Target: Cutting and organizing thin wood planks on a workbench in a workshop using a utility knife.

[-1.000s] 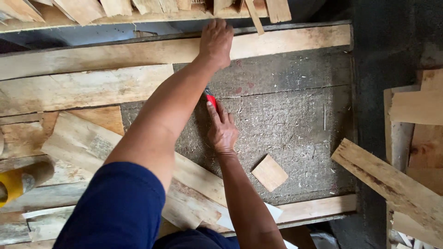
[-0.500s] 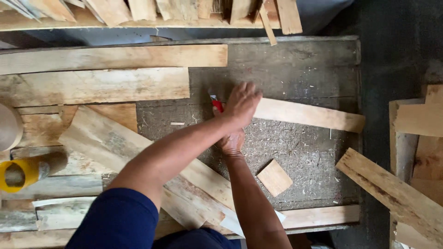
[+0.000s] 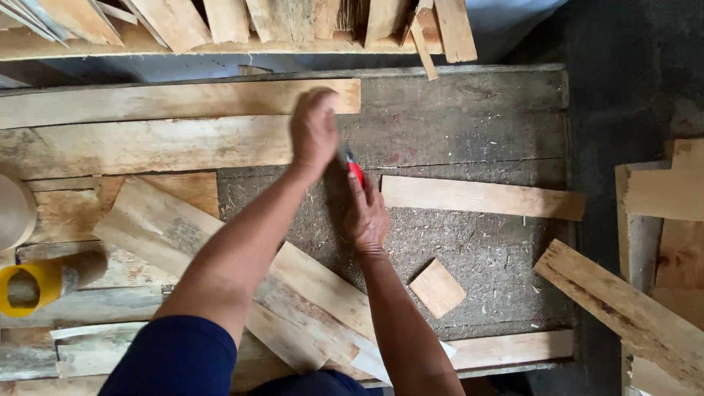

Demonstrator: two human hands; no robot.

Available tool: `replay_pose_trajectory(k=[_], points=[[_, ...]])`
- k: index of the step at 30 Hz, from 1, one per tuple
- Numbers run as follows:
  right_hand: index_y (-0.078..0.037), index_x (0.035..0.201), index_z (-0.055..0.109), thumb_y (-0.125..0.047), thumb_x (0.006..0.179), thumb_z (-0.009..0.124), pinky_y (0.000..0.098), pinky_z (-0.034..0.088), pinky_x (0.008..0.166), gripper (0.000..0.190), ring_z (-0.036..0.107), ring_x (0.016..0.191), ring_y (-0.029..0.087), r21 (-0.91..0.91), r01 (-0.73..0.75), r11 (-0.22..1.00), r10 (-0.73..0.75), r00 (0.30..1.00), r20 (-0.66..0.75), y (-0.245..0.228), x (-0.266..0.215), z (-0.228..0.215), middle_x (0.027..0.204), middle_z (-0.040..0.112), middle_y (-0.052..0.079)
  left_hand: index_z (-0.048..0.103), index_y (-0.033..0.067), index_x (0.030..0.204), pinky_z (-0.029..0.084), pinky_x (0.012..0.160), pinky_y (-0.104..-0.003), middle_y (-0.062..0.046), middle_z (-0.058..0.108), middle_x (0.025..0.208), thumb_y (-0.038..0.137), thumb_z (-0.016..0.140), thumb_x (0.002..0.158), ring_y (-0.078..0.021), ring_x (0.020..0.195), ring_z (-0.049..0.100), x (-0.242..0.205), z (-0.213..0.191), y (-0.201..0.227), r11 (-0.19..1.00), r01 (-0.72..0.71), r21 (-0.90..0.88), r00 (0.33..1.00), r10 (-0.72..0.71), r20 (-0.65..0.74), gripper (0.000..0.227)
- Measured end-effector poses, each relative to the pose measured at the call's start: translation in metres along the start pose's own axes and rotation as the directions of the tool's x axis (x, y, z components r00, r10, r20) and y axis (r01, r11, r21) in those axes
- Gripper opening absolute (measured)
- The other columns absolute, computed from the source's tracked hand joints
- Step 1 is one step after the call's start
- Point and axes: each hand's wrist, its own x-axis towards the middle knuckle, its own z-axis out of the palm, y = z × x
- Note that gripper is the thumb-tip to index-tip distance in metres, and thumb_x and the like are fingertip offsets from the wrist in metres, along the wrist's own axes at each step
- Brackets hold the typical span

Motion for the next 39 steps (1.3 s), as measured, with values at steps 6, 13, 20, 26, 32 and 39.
replay_pose_trajectory(k=[6, 13, 20, 26, 32, 39], points=[[-0.024, 0.152, 0.050, -0.009, 0.099, 0.054, 0.0464, 0.060, 0.077, 0.055, 0.070, 0.104, 0.039, 0.183, -0.027, 0.983, 0.057, 0.985, -0.164, -0.002, 0.003, -0.005, 0.135, 0.062, 0.019, 0.062, 0.0106, 0.133, 0.034, 0.125, -0.043, -0.013, 0.055, 0.151, 0.004, 0.059, 0.101, -0.0308, 0.144, 0.048, -0.001, 0.007, -0.053, 0.889, -0.262, 0.374, 0.944, 0.156, 0.291, 0.033], [-0.016, 0.153, 0.049, -0.008, 0.105, 0.049, 0.0466, 0.060, 0.075, 0.049, 0.070, 0.096, 0.035, 0.282, -0.086, 0.956, 0.134, 0.979, -0.156, 0.003, 0.008, -0.003, 0.120, 0.067, 0.019, 0.047, 0.0088, 0.155, 0.008, 0.131, -0.044, -0.010, 0.031, 0.168, 0.020, 0.048, 0.109, -0.0280, 0.157, 0.023, -0.002, 0.008, -0.040, 0.843, -0.269, 0.465, 0.882, 0.022, 0.471, 0.047], [-0.009, 0.155, 0.042, -0.009, 0.112, 0.040, 0.0434, 0.065, 0.072, 0.043, 0.074, 0.097, 0.035, 0.330, -0.003, 0.944, 0.074, 0.976, -0.205, -0.005, 0.065, -0.006, 0.128, 0.069, 0.023, 0.045, 0.0077, 0.156, 0.008, 0.132, -0.043, -0.009, 0.031, 0.169, 0.020, 0.044, 0.110, -0.0254, 0.159, 0.022, -0.001, 0.008, -0.041, 0.869, -0.217, 0.444, 0.871, -0.034, 0.491, 0.047], [-0.010, 0.156, 0.043, -0.002, 0.105, 0.039, 0.0443, 0.061, 0.058, 0.051, 0.077, 0.078, 0.035, 0.245, -0.107, 0.964, 0.123, 0.991, -0.050, -0.007, 0.125, 0.010, 0.125, 0.070, 0.027, 0.050, 0.0127, 0.154, 0.007, 0.131, -0.041, -0.007, 0.031, 0.170, 0.001, 0.042, 0.100, -0.0244, 0.157, 0.022, -0.003, 0.009, -0.046, 0.832, -0.271, 0.483, 0.895, 0.033, 0.446, 0.056], [-0.008, 0.152, 0.049, 0.003, 0.098, 0.043, 0.0451, 0.067, 0.070, 0.055, 0.077, 0.087, 0.038, 0.206, -0.098, 0.974, 0.113, 0.992, -0.064, -0.005, 0.137, 0.013, 0.116, 0.072, 0.029, 0.053, 0.0104, 0.154, 0.012, 0.134, -0.042, -0.006, 0.033, 0.169, -0.001, 0.043, 0.105, -0.0238, 0.159, 0.025, -0.005, 0.008, -0.049, 0.902, -0.199, 0.384, 0.915, 0.031, 0.403, 0.051], [-0.009, 0.150, 0.050, 0.004, 0.097, 0.043, 0.0461, 0.067, 0.066, 0.054, 0.077, 0.083, 0.039, 0.163, -0.170, 0.972, 0.174, 0.985, -0.010, -0.011, 0.140, 0.011, 0.118, 0.070, 0.030, 0.054, 0.0058, 0.151, 0.015, 0.131, -0.043, -0.011, 0.036, 0.167, -0.001, 0.046, 0.098, -0.0273, 0.156, 0.028, -0.004, 0.004, -0.044, 0.890, -0.239, 0.389, 0.915, 0.072, 0.397, 0.054]])
